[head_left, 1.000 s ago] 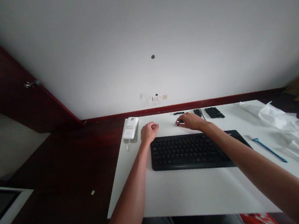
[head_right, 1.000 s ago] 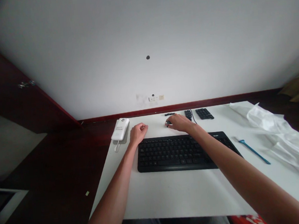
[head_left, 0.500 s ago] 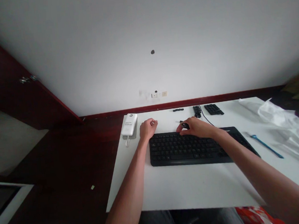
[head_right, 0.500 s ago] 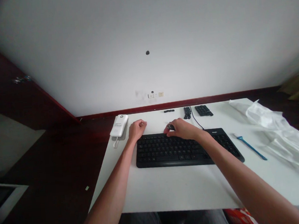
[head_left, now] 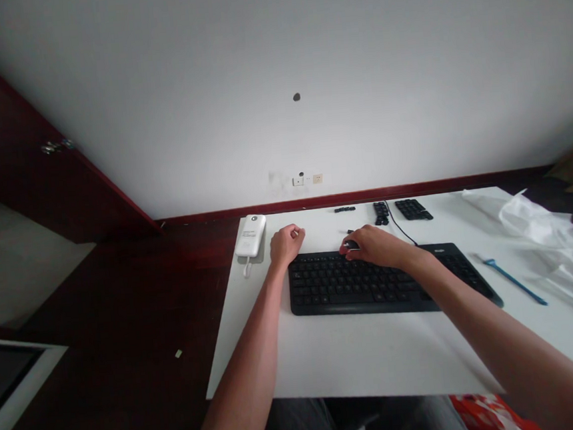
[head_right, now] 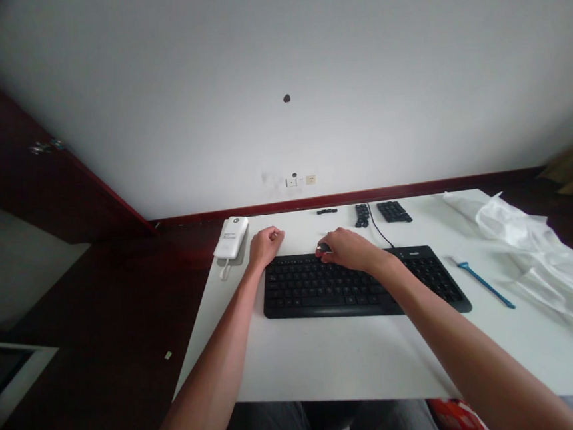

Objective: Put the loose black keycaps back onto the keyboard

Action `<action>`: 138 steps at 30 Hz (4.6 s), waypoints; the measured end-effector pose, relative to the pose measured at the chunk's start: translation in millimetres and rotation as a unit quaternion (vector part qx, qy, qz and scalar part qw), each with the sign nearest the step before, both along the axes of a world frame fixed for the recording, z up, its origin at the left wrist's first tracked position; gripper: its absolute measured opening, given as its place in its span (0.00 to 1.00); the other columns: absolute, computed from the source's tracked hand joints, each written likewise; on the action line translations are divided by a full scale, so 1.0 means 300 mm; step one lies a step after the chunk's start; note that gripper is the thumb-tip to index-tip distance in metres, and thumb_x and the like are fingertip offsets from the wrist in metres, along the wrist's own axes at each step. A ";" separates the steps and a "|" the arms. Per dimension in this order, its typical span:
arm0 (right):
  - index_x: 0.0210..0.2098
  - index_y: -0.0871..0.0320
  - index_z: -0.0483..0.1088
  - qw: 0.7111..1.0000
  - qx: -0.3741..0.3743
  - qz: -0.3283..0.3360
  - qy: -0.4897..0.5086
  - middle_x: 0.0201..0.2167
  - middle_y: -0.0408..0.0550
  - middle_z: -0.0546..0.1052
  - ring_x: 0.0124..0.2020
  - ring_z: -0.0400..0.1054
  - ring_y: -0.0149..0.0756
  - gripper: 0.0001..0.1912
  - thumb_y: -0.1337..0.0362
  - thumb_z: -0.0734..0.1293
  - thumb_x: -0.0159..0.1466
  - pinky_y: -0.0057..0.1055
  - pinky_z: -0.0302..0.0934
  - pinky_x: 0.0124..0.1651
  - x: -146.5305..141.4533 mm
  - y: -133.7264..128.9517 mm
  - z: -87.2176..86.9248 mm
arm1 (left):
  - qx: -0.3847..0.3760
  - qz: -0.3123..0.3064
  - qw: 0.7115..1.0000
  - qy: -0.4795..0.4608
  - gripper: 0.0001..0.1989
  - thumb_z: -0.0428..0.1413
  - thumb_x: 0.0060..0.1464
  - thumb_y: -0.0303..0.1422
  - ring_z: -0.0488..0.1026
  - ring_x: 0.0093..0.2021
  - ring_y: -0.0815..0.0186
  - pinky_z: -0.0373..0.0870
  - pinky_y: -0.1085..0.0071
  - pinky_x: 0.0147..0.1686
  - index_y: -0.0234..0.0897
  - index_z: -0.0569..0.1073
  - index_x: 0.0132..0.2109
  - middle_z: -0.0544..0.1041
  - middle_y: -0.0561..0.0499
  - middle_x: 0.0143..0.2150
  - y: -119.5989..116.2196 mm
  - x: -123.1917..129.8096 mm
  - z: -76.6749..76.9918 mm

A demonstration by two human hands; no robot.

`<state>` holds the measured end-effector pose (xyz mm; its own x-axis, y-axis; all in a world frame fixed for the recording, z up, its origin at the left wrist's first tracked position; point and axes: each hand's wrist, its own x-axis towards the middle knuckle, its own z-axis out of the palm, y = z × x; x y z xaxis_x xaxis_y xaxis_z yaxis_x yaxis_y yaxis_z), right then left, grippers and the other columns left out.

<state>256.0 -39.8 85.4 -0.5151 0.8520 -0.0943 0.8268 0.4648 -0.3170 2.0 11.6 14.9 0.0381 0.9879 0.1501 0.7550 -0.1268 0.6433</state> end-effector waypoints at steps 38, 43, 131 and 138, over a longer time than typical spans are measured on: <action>0.18 0.53 0.48 0.655 -0.158 -0.159 0.722 0.15 0.33 0.45 0.17 0.36 0.24 0.31 0.52 0.73 0.61 0.27 0.33 0.20 -0.144 -0.008 -0.087 | 0.002 -0.003 1.000 -0.003 0.13 0.55 0.64 0.42 0.73 0.31 0.65 0.57 0.71 0.32 0.43 0.78 0.35 0.77 0.54 0.28 0.001 0.000 0.000; 0.17 0.53 0.50 0.658 -0.161 -0.144 0.721 0.15 0.33 0.45 0.17 0.37 0.23 0.28 0.56 0.73 0.60 0.28 0.31 0.20 -0.168 -0.005 -0.119 | -0.003 0.002 1.000 -0.001 0.13 0.56 0.63 0.43 0.72 0.32 0.65 0.56 0.71 0.32 0.43 0.78 0.35 0.78 0.53 0.30 0.004 0.001 -0.005; 0.18 0.54 0.56 0.809 0.112 -0.225 0.532 0.16 0.39 0.58 0.21 0.51 0.30 0.26 0.54 0.66 0.69 0.33 0.47 0.27 -0.133 -0.023 -0.177 | -0.001 -0.010 1.000 -0.001 0.13 0.55 0.64 0.42 0.73 0.32 0.65 0.57 0.71 0.33 0.43 0.78 0.35 0.78 0.54 0.29 -0.003 0.001 0.007; 0.40 0.55 0.80 0.902 0.225 -0.185 0.319 0.39 0.52 0.82 0.38 0.74 0.43 0.13 0.54 0.67 0.69 0.35 0.64 0.41 -0.015 0.083 -0.113 | -0.005 -0.006 1.000 0.000 0.13 0.55 0.64 0.43 0.75 0.34 0.63 0.59 0.71 0.34 0.43 0.79 0.36 0.79 0.52 0.31 0.000 -0.001 -0.001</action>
<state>251.5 -14.8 51.4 -0.0149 0.8551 0.5182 0.6679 0.3942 -0.6312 1.8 11.7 14.5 0.0509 0.9889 0.1396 0.7539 -0.1297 0.6441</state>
